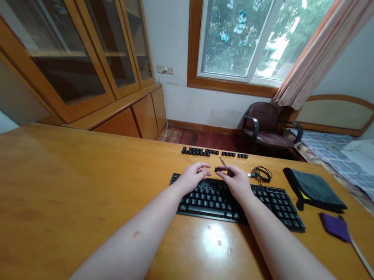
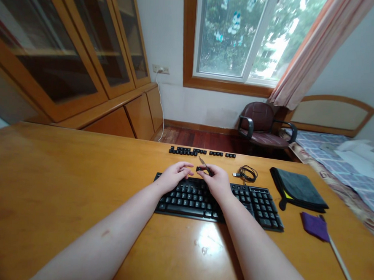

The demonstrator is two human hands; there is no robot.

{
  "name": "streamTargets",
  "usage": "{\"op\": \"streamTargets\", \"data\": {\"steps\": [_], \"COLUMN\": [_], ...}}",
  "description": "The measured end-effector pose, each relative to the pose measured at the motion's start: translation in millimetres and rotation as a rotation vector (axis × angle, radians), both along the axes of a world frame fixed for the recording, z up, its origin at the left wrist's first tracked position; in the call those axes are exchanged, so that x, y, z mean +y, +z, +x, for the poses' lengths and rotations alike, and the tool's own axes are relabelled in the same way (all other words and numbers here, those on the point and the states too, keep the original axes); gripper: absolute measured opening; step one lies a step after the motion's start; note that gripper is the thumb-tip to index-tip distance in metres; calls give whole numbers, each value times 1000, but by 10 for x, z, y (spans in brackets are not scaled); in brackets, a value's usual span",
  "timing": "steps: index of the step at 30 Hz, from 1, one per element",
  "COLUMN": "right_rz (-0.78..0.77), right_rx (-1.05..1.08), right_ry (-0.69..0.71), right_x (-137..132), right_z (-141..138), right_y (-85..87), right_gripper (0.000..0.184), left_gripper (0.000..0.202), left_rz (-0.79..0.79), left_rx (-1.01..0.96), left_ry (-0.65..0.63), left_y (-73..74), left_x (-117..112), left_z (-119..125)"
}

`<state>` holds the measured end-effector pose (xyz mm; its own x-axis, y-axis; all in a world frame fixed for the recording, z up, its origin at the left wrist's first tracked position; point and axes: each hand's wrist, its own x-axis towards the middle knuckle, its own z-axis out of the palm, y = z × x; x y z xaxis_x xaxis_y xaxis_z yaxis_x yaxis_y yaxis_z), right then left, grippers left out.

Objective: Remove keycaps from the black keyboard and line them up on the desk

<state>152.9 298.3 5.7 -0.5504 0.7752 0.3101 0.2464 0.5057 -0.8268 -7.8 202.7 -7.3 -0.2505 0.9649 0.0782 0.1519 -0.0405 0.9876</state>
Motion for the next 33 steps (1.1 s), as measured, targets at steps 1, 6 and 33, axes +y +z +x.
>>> {"op": "streamTargets", "data": {"steps": [1,6,33], "right_rz": [-11,17,111], "right_rx": [3,-123,-423], "right_ry": [-49,-84,-252], "right_x": [47,470,808], "right_z": [-22,-341,-692], "right_y": [42,188,-306], "right_gripper": [32,25,30], "left_gripper": [30,28,22], "left_rz": [-3,-8,-29], "left_rx": [6,23,58], "left_ry": [-1,5,-7], "left_y": [-3,-4,-10], "left_x": [1,2,11], "left_z": [-1,3,6]}}
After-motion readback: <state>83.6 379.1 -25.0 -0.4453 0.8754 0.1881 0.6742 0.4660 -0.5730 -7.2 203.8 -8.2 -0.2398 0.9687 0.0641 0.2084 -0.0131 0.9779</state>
